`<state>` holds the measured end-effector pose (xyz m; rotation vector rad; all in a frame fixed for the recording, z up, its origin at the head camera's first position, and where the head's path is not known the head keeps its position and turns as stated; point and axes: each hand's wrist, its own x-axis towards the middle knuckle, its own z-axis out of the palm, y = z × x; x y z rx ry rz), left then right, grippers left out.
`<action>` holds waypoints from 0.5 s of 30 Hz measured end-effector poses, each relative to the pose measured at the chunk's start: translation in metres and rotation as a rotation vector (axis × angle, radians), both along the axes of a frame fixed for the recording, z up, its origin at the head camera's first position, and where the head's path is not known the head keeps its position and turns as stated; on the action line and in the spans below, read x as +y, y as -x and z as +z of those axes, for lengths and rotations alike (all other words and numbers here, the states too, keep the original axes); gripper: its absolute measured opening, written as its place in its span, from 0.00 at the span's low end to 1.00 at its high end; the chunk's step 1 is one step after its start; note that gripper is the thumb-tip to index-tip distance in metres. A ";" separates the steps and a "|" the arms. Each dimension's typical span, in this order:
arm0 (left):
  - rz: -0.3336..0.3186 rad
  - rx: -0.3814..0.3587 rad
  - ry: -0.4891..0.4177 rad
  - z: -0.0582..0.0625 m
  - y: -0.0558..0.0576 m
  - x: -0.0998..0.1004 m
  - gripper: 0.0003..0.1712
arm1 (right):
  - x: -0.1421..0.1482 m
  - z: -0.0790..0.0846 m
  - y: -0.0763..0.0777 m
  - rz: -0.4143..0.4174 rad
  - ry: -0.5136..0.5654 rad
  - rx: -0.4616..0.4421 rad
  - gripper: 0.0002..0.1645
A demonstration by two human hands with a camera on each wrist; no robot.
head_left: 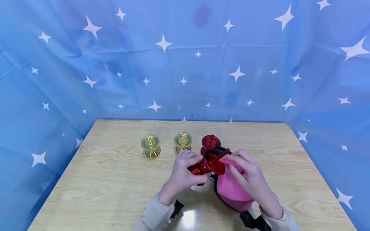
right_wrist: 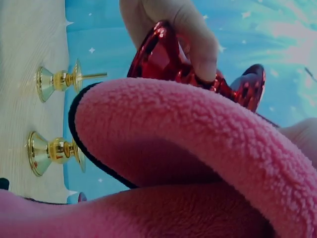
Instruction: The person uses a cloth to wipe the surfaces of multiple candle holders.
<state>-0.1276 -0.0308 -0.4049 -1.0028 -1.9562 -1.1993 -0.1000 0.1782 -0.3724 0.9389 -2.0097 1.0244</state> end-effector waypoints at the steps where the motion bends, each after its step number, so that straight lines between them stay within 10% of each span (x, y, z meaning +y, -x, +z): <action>1: 0.009 -0.002 -0.006 0.000 0.000 0.000 0.17 | 0.000 -0.001 0.000 0.003 -0.001 -0.007 0.20; 15: 0.286 0.153 0.089 -0.001 0.002 0.006 0.14 | -0.020 0.013 -0.038 -0.052 0.054 -0.128 0.12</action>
